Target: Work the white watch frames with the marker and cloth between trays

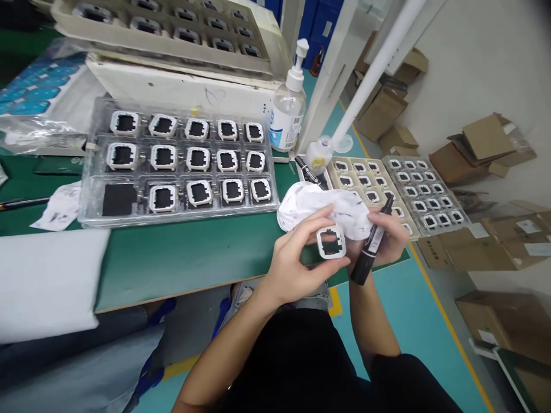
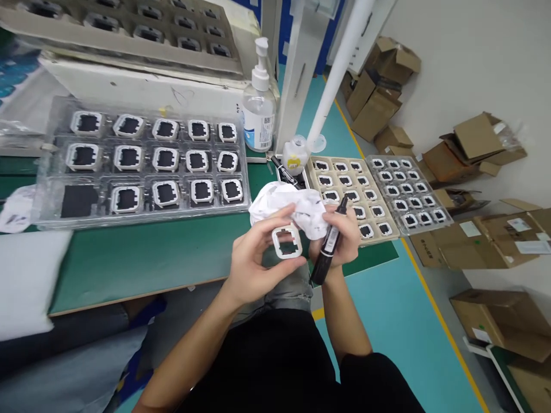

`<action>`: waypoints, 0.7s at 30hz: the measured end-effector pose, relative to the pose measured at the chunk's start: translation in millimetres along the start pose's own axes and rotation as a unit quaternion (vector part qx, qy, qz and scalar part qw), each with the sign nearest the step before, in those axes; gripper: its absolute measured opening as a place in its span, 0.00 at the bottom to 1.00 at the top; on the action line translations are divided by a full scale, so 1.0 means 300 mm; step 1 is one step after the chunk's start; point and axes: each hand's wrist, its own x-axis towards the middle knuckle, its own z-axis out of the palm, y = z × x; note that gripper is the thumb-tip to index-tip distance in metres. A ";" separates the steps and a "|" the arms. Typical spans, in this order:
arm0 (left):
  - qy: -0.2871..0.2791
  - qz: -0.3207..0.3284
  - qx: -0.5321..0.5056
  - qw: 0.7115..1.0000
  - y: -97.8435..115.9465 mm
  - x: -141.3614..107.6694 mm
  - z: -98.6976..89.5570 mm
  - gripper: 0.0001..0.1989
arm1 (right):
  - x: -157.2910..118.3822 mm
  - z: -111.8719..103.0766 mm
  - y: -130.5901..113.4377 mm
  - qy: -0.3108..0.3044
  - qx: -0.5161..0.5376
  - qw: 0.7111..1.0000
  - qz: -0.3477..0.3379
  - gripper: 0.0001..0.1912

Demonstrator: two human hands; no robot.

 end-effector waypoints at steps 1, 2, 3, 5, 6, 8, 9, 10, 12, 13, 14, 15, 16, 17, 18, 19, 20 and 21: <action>-0.003 0.004 0.008 1.000 -0.002 0.000 0.008 0.32 | -0.019 -0.020 -0.007 -0.003 0.011 1.000 0.002 0.12; -0.003 0.009 0.021 1.000 -0.002 -0.006 0.014 0.32 | -0.038 -0.042 -0.008 -0.013 0.019 1.000 0.005 0.13; -0.001 0.015 0.038 0.999 -0.002 -0.016 0.017 0.32 | -0.057 -0.066 -0.006 -0.025 0.022 0.999 0.006 0.14; 0.004 0.038 0.077 0.996 0.005 -0.043 0.015 0.34 | -0.098 -0.113 0.005 -0.061 -0.002 0.998 0.013 0.16; 0.003 0.054 0.096 0.994 0.010 -0.057 0.011 0.34 | -0.121 -0.135 0.011 -0.080 -0.025 0.996 0.018 0.17; -0.016 0.079 0.137 0.987 0.022 -0.079 0.001 0.35 | -0.169 -0.172 0.020 -0.096 -0.057 0.993 0.030 0.18; -0.027 0.084 0.155 0.984 0.027 -0.087 -0.005 0.35 | -0.192 -0.187 0.020 -0.096 -0.057 0.993 0.041 0.18; -0.037 0.084 0.172 0.981 0.032 -0.092 -0.010 0.35 | -0.214 -0.199 0.018 -0.094 -0.049 0.993 0.051 0.16; -0.043 0.076 0.192 0.977 0.038 -0.101 -0.019 0.35 | -0.247 -0.215 0.007 -0.093 -0.032 0.993 0.068 0.13; -0.041 0.074 0.195 0.977 0.040 -0.105 -0.022 0.35 | -0.256 -0.218 -0.002 -0.091 -0.031 0.993 0.073 0.12; -0.038 0.072 0.196 0.977 0.041 -0.110 -0.025 0.36 | -0.260 -0.219 -0.013 -0.086 -0.034 0.993 0.075 0.12; -0.039 0.069 0.196 0.977 0.042 -0.116 -0.027 0.36 | -0.259 -0.216 -0.025 -0.075 -0.040 0.994 0.074 0.12; -0.042 0.066 0.196 0.978 0.043 -0.123 -0.028 0.36 | -0.254 -0.211 -0.038 -0.066 -0.045 0.994 0.073 0.13; -0.047 0.063 0.195 0.978 0.044 -0.130 -0.028 0.36 | -0.247 -0.203 -0.051 -0.060 -0.048 0.994 0.074 0.14; -0.053 0.058 0.193 0.978 0.045 -0.137 -0.028 0.36 | -0.239 -0.195 -0.063 -0.056 -0.050 0.994 0.077 0.15; -0.058 0.050 0.189 0.979 0.044 -0.145 -0.027 0.36 | -0.231 -0.186 -0.076 -0.056 -0.053 0.994 0.084 0.17; -0.061 0.041 0.181 0.981 0.044 -0.152 -0.026 0.36 | -0.226 -0.178 -0.087 -0.054 -0.051 0.993 0.095 0.18; -0.061 0.029 0.170 0.983 0.042 -0.158 -0.025 0.35 | -0.223 -0.171 -0.098 -0.061 -0.041 0.991 0.111 0.19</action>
